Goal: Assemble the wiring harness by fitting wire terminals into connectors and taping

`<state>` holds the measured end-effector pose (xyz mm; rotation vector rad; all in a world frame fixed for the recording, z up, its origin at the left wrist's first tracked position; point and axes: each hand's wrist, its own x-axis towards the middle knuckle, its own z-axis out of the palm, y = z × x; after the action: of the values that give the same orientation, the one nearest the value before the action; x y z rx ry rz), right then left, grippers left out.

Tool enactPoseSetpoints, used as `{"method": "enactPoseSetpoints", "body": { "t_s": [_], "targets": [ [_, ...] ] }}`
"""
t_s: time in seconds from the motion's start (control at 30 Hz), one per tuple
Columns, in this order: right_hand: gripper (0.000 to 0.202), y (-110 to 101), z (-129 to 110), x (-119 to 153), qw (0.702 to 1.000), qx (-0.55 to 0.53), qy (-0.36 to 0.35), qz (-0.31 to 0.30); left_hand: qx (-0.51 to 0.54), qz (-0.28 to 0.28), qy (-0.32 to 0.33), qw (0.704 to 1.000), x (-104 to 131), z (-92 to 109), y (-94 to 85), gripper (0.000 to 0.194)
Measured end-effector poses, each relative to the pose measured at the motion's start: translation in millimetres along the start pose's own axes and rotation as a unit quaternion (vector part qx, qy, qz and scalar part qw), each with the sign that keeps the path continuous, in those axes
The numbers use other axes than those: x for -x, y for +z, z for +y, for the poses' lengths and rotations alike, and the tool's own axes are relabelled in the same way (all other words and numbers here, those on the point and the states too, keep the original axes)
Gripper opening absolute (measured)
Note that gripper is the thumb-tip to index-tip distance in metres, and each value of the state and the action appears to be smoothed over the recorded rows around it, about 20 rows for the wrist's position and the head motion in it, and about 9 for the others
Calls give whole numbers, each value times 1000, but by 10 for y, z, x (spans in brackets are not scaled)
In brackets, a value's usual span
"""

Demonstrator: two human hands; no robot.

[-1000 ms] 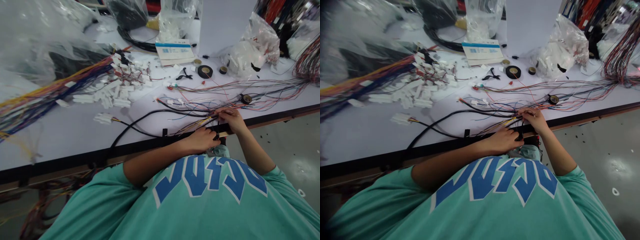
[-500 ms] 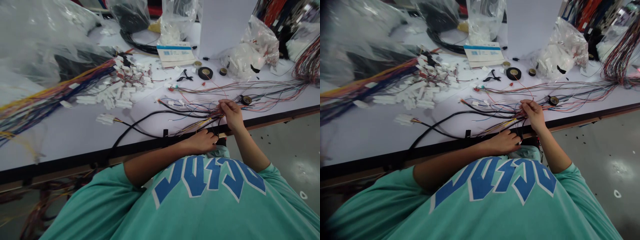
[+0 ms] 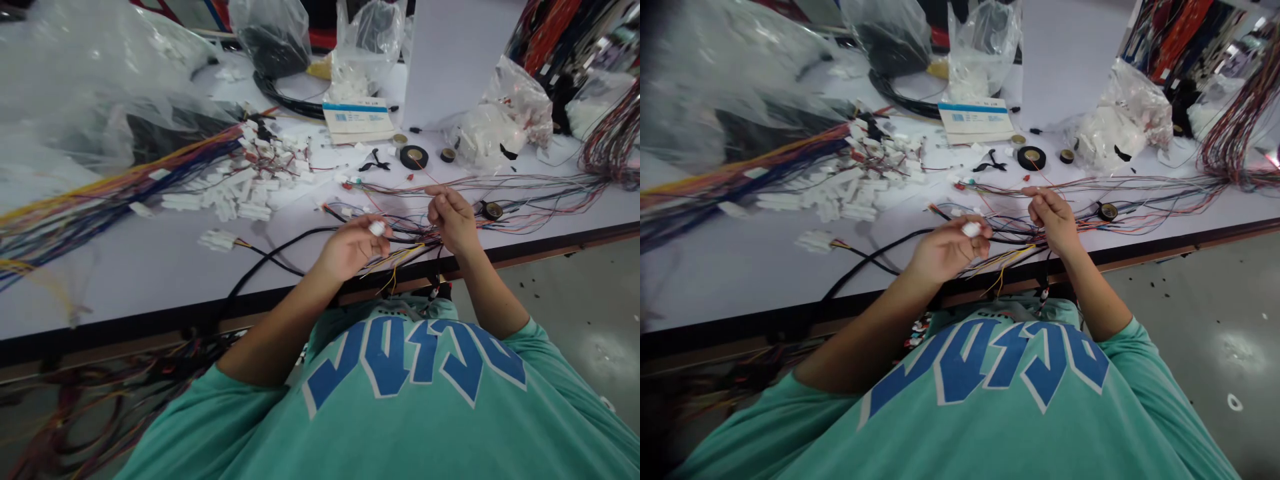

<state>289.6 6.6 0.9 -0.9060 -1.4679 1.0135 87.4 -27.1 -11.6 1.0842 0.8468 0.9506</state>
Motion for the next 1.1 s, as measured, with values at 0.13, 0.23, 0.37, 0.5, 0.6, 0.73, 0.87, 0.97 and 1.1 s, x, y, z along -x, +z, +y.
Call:
{"method": "enactPoseSetpoints", "body": {
  "t_s": [0.13,0.23,0.37,0.5,0.6,0.73,0.87,0.97,1.1],
  "targets": [
    [37,222,-57,13,995,37,-5,-97,121,50,-57,990,-69,134,-194,28],
    [26,442,-48,98,965,109,-30,-238,122,96,-73,985,-115,153,-287,24],
    [20,727,49,238,875,252,-89,-405,59,95,-104,988,-139,142,-396,15],
    [22,866,93,309,824,349,-97,-436,-21,103,-93,990,-125,142,-510,22],
    [36,839,41,304,815,348,-84,-456,-97,81,-82,989,-108,151,-607,23],
    [54,630,-116,175,805,251,-101,-527,-242,-14,-66,968,-103,160,-701,16],
    [39,275,-268,-140,841,62,-39,-536,-364,-81,-24,927,-124,145,-718,14],
    [36,41,-300,-402,815,9,30,-579,-398,-111,-18,911,-136,140,-719,17],
    [43,-17,-129,-698,810,13,78,-581,-407,-151,-27,901,-143,150,-735,20]
  ]
}}
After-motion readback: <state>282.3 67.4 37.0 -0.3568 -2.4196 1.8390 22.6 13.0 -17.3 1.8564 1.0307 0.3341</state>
